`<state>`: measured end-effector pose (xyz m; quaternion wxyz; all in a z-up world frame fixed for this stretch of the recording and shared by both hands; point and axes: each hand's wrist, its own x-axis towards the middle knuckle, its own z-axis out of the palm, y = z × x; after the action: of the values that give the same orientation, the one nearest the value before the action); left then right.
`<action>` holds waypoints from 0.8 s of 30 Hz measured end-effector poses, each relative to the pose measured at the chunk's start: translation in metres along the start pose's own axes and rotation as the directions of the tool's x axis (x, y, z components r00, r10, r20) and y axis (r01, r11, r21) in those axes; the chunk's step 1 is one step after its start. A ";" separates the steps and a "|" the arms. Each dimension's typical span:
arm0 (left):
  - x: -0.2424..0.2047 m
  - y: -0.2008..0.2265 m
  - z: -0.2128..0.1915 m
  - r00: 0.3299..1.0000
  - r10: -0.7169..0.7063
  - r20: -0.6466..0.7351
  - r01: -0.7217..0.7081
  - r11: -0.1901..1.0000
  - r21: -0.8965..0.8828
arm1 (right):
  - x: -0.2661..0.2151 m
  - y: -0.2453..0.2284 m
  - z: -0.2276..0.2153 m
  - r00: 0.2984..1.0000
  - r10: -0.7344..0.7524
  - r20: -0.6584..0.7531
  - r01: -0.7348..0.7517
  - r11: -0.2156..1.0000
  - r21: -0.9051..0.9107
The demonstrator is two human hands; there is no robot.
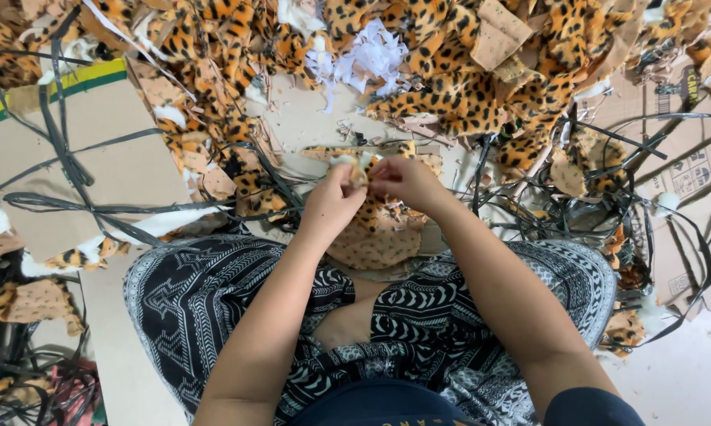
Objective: Tying a string around a small box and then stuffing a leopard-print fabric shell with stuffing and scraps.
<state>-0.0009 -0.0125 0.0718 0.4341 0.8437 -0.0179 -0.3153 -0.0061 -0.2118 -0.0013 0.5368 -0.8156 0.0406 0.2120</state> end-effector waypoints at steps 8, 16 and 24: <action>0.026 -0.041 0.008 0.989 0.147 -0.015 -0.134 0.930 0.341 | 0.009 -0.004 0.002 0.970 -0.137 -0.202 0.019 0.868 -0.497; 0.050 -0.073 0.027 0.944 0.321 -0.069 -0.248 0.834 0.492 | 0.020 0.020 0.011 0.960 -0.281 0.003 0.197 0.669 -0.717; 0.021 -0.053 0.052 0.775 0.631 -0.040 -0.524 0.676 0.517 | 0.030 0.028 0.006 0.974 -0.148 -0.170 0.038 0.851 -0.524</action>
<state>-0.0251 -0.0231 -0.0007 0.2887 0.9025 -0.3151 -0.0529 0.0108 -0.2132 -0.0388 0.3006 -0.9481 -0.0029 0.1039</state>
